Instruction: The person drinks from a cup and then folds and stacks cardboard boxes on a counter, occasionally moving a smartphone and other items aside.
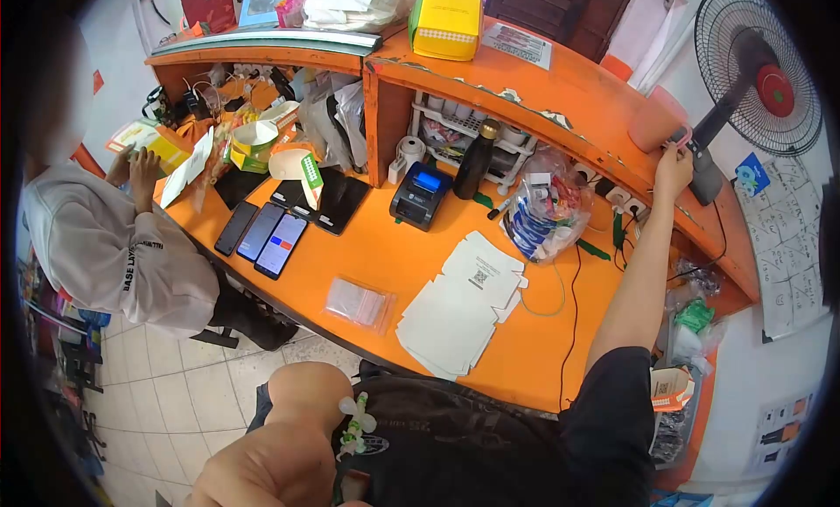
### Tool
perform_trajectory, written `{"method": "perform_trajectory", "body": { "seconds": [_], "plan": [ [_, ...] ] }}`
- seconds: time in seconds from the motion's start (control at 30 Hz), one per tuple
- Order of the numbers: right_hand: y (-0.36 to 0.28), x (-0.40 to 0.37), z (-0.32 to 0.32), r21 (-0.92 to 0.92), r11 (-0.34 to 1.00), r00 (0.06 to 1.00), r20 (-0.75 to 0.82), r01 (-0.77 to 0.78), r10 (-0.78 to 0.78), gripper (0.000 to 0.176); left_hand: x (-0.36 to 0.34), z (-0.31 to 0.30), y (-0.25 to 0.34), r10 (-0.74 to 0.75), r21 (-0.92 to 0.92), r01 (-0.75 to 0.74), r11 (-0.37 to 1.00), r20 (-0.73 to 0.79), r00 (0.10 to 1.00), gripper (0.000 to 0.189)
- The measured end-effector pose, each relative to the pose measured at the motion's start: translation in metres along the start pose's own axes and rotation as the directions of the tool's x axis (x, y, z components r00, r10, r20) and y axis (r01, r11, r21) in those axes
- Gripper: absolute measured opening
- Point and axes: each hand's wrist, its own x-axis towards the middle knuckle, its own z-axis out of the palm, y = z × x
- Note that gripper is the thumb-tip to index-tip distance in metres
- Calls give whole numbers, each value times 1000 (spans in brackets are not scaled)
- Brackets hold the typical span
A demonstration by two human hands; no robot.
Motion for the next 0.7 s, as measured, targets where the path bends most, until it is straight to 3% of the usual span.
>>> {"method": "perform_trajectory", "body": {
  "seconds": [0.5,0.57,0.7],
  "plan": [
    [4,3,3,-26,1000,1000,-8,-8,8,28,2,4,0,40,-46,-41,998,-24,999,25],
    [1,1,1,-16,1000,1000,-14,16,-16,28,-3,6,16,-109,104,117,988,-74,991,24],
    [1,1,1,-31,1000,1000,-9,0,0,28,0,2,2,-9,12,9,1000,-47,999,24]
  ]
}}
